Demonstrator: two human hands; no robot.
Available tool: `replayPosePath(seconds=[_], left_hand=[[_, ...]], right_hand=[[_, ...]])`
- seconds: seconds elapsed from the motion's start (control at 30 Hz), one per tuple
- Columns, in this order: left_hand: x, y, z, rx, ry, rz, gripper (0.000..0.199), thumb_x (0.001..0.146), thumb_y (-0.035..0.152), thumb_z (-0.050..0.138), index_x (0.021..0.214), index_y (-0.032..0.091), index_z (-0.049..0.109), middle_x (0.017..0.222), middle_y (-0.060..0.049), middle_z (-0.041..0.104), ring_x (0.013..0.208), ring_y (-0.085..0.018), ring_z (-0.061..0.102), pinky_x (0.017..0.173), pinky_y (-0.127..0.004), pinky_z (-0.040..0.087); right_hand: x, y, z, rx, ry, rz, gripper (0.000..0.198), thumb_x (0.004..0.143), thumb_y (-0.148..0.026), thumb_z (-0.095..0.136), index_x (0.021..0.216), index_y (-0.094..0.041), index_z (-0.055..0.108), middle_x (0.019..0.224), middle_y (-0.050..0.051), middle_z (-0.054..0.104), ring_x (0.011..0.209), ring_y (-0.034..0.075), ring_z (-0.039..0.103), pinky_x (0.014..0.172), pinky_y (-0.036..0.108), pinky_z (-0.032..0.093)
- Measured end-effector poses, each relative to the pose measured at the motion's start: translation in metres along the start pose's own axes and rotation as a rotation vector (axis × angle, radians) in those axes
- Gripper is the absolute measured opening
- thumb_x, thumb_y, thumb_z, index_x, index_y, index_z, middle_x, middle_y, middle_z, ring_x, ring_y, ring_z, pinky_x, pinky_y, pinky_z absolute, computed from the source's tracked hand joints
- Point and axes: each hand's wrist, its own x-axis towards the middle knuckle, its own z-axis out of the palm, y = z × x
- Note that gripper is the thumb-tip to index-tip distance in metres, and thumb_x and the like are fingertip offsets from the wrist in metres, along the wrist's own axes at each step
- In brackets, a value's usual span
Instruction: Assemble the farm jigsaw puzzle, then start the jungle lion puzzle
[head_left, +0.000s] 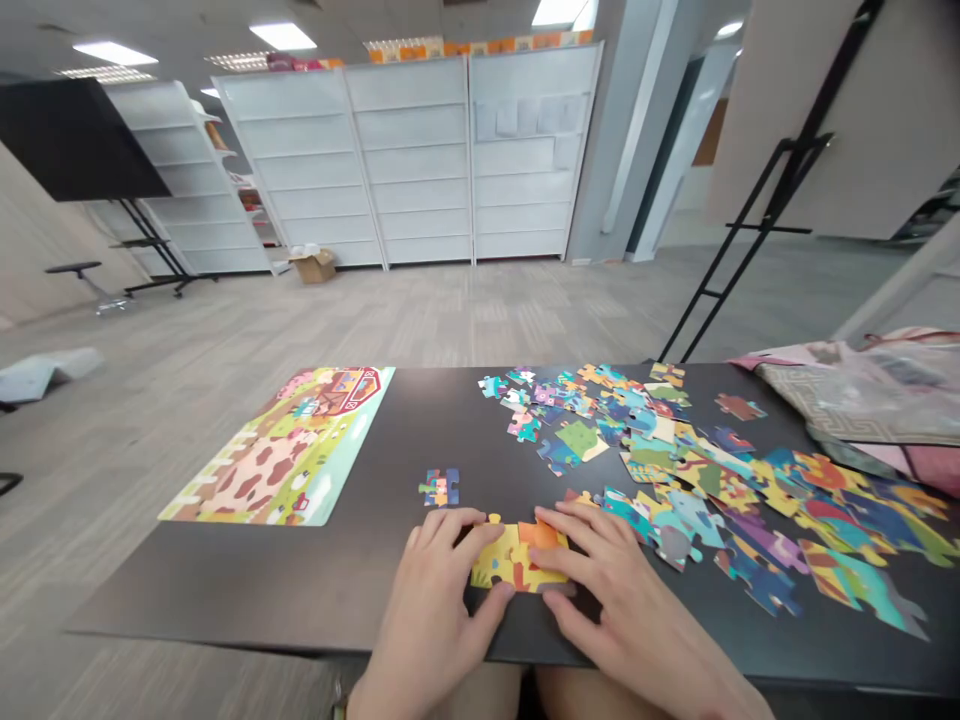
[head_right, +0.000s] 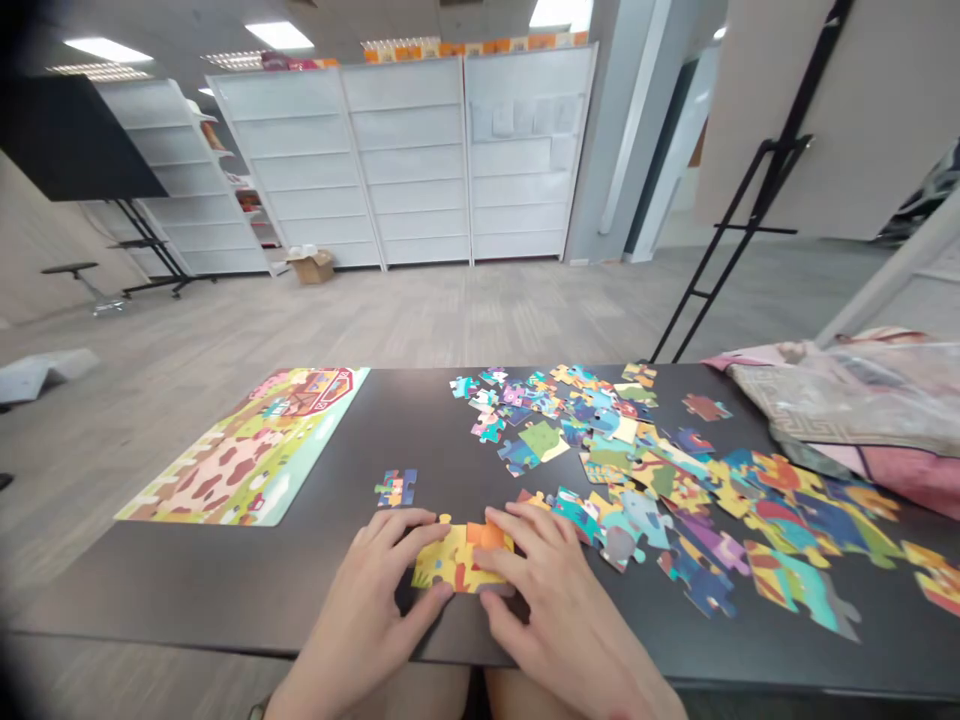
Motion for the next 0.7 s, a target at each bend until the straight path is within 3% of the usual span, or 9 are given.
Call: replayPosePath(seconds=[0.4, 0.6, 0.7], left_hand=[[-0.0022, 0.0029, 0.0004, 0.046, -0.039, 0.068, 0.027, 0.093, 0.018, 0.055, 0.114, 0.033, 0.064, 0.132, -0.006, 0.056, 0.126, -0.028, 0.049, 0.097, -0.048, 0.045], [-0.0012, 0.0037, -0.0005, 0.045, -0.043, 0.044, 0.044, 0.092, 0.020, 0.055, 0.135, 0.030, 0.052, 0.143, -0.006, 0.054, 0.132, -0.028, 0.047, 0.104, -0.048, 0.043], [0.0002, 0.0035, 0.0004, 0.029, -0.047, 0.021, 0.046, 0.092, 0.020, 0.055, 0.137, 0.029, 0.051, 0.140, -0.006, 0.057, 0.130, -0.027, 0.049, 0.104, -0.046, 0.044]], right_hand=[[-0.0006, -0.0007, -0.0039, 0.004, -0.009, -0.023, 0.031, 0.096, -0.030, 0.059, 0.123, -0.041, 0.069, 0.143, 0.001, 0.059, 0.133, 0.029, 0.049, 0.109, 0.056, 0.041], [-0.0008, -0.0018, -0.0004, 0.035, 0.015, 0.041, 0.034, 0.092, -0.031, 0.061, 0.126, -0.033, 0.067, 0.143, 0.005, 0.058, 0.134, 0.031, 0.047, 0.111, 0.057, 0.039], [-0.0028, 0.0014, 0.0025, 0.082, 0.020, 0.066, 0.037, 0.090, -0.031, 0.063, 0.127, -0.030, 0.065, 0.140, 0.006, 0.060, 0.133, 0.030, 0.048, 0.113, 0.057, 0.038]])
